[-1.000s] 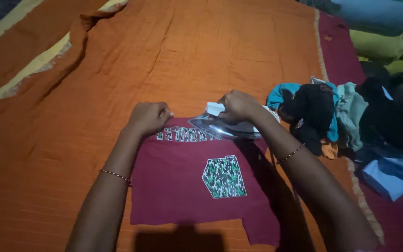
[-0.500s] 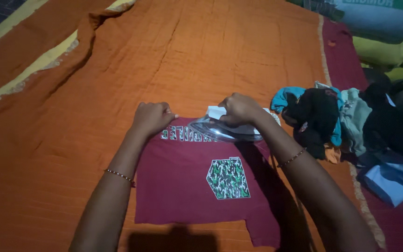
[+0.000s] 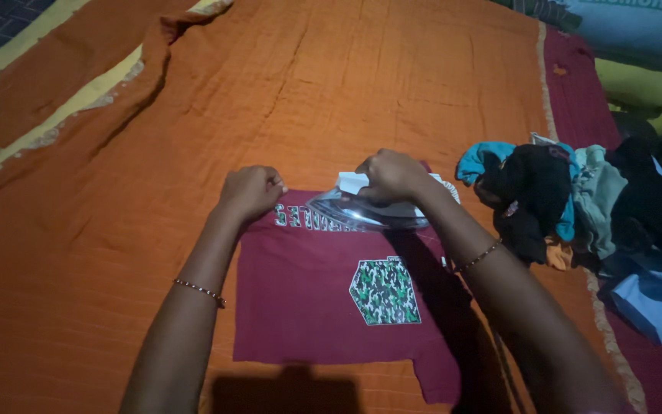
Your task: The person irons a maroon t-shirt laid on an orange bedsheet. They smooth the fabric with one hand while moving the iron with the other, covering the front and sleeves of the shirt.
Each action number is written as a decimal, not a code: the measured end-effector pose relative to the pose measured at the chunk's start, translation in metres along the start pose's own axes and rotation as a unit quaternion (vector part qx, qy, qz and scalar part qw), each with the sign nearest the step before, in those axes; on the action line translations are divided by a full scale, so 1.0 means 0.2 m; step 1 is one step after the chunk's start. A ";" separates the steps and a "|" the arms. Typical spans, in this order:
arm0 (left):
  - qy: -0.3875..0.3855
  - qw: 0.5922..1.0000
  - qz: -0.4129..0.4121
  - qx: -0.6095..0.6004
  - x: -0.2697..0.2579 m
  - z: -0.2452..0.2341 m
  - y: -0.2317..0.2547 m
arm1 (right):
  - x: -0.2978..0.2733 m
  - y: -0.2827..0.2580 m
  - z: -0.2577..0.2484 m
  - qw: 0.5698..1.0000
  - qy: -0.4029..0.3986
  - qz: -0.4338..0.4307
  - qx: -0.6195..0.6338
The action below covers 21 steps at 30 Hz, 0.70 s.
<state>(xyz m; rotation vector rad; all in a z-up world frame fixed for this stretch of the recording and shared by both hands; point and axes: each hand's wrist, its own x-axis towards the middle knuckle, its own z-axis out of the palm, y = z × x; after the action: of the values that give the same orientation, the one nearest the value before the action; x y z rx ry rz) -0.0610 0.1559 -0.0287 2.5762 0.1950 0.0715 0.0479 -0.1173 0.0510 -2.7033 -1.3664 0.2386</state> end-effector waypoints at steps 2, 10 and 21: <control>0.019 1.000 0.009 -0.019 0.00 0.01 -0.02 | 0.01 -0.03 0.00 1.000 0.007 0.003 0.010; 0.056 0.979 -0.017 -0.193 -0.05 -0.01 -0.06 | 0.05 -0.14 -0.05 0.999 -0.008 0.049 0.018; 0.083 0.975 -0.017 -0.204 -0.10 -0.08 -0.02 | 0.13 -0.21 -0.04 0.996 -0.017 0.088 0.006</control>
<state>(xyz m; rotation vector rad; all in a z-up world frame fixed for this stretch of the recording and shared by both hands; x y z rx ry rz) -0.0832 0.1634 -0.0178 2.1556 0.2576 0.2858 0.0307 -0.0710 0.0627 -2.8240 -1.1291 0.3066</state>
